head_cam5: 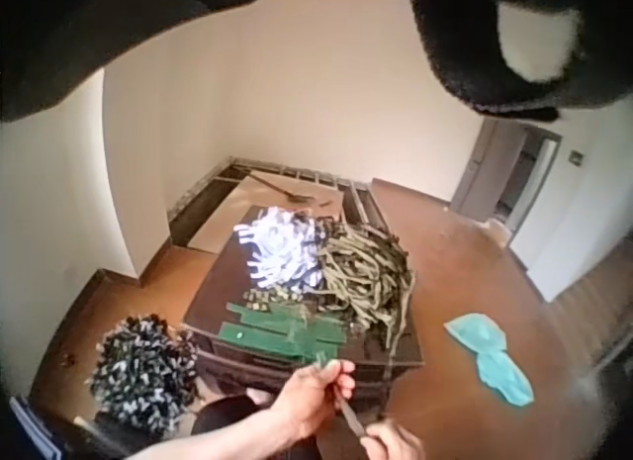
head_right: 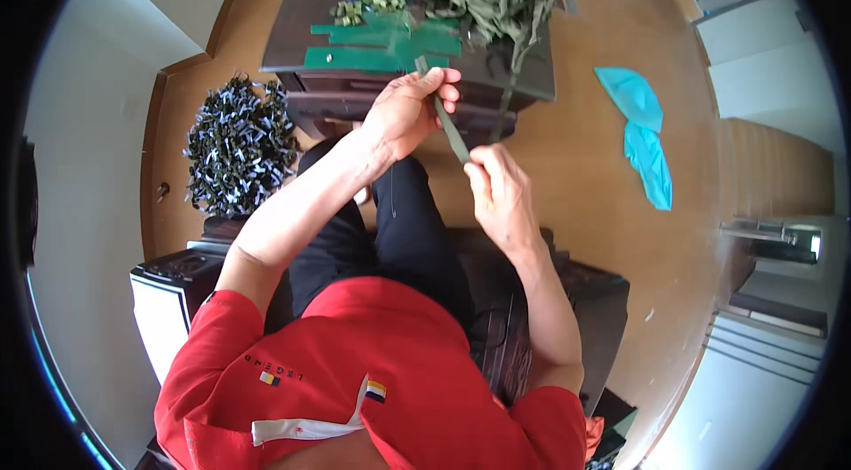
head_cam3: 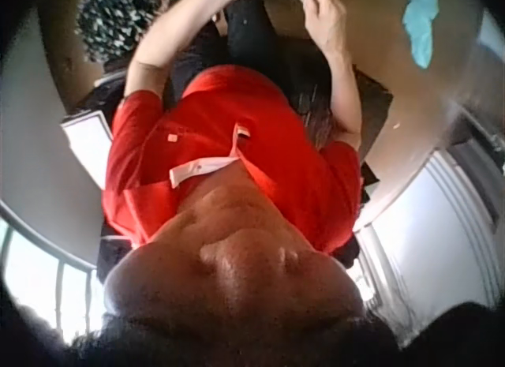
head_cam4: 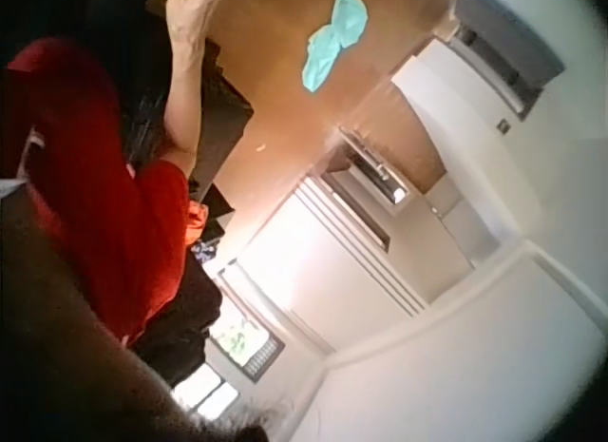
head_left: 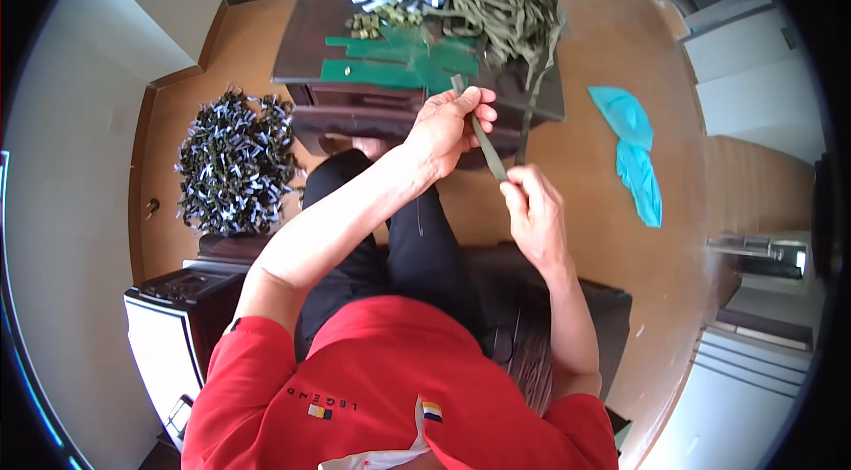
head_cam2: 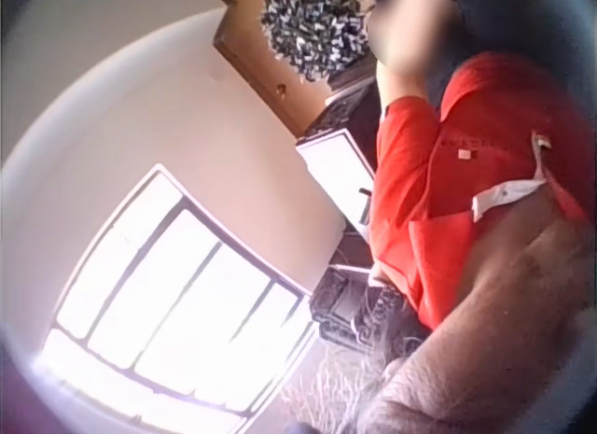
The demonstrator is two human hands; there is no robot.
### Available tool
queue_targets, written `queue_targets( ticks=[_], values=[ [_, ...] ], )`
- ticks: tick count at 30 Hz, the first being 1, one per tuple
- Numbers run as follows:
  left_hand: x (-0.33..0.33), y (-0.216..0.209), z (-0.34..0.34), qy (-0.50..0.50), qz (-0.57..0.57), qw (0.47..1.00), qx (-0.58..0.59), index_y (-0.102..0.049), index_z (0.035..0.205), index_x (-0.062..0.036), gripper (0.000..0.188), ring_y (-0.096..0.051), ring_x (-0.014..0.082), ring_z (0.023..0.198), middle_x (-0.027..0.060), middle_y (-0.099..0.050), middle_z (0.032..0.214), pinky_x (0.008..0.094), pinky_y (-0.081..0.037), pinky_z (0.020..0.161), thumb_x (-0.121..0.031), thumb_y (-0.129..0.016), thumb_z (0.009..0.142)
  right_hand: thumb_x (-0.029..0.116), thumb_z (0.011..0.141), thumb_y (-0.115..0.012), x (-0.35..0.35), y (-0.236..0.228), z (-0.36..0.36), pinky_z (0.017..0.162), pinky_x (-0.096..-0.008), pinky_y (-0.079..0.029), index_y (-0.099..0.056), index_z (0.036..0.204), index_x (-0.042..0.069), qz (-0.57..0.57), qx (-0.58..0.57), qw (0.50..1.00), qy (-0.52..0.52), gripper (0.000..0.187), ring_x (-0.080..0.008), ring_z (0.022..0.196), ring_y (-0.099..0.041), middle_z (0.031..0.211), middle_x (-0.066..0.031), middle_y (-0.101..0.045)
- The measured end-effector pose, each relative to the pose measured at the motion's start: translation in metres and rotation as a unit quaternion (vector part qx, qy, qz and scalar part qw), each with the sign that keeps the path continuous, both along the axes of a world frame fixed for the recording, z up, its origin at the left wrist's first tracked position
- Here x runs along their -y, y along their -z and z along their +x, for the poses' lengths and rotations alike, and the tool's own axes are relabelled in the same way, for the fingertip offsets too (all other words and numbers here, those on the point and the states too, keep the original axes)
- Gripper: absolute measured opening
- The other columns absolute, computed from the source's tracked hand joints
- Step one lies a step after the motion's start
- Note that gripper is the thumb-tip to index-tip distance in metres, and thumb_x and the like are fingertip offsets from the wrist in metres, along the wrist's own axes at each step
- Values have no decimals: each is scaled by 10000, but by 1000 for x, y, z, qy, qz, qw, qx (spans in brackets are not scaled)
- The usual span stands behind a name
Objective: Assembling a decorative floral garland using greenery, wire, and floral tape.
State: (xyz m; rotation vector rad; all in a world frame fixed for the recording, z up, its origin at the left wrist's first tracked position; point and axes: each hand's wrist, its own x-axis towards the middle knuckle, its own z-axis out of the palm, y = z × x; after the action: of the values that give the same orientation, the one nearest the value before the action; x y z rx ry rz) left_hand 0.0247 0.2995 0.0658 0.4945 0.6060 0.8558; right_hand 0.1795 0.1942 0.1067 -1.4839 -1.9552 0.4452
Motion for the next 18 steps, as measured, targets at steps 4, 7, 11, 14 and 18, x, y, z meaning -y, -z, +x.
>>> queue_targets(
  ticks=[4, 7, 11, 14, 18],
  values=[
    [70, -14, -6, 31, 122, 989, -73, -581, 1113, -20, 392, -606, 167, 772, 134, -626, 1048, 295, -461, 689, -365, -436, 995, 86, 842, -599, 71, 3, 4, 599, -293, -415, -558, 932, 39, -122, -53, 991, 4, 109, -191, 649, -499, 811, -57, -561],
    [110, -33, -11, 99, 305, 933, -162, -530, 1266, 8, 480, -590, 186, 949, 164, -519, 1295, 317, -454, 851, -375, -420, 999, 144, 865, -623, 88, 7, 12, 592, -276, -406, -565, 947, 35, -114, -87, 985, -94, 148, -156, 652, -482, 780, -39, -547],
    [133, -16, 0, 33, 496, 808, -316, -497, 1316, -5, 503, -537, 203, 1070, 144, -455, 1364, 327, -426, 910, -385, -414, 998, 214, 892, -627, 78, 9, -14, 575, -247, -386, -574, 955, 30, -158, -400, 903, 1, 202, -117, 654, -457, 758, -19, -523],
    [139, -20, 0, 33, 486, 816, -310, -511, 1297, -14, 479, -525, 212, 1086, 130, -470, 1334, 331, -391, 957, -376, -411, 1000, 243, 911, -619, 77, 9, -15, 559, -226, -369, -579, 957, 26, -192, -526, 829, 14, 225, -97, 649, -441, 739, -8, -507],
    [142, -28, 4, 99, 256, 953, -128, -590, 1187, -27, 402, -541, 223, 1010, 109, -581, 1175, 332, -315, 1040, -339, -408, 1010, 258, 938, -592, 77, 13, -6, 529, -193, -338, -585, 958, 21, -256, -602, 756, -27, 237, -74, 630, -421, 704, 5, -484]
  ],
)
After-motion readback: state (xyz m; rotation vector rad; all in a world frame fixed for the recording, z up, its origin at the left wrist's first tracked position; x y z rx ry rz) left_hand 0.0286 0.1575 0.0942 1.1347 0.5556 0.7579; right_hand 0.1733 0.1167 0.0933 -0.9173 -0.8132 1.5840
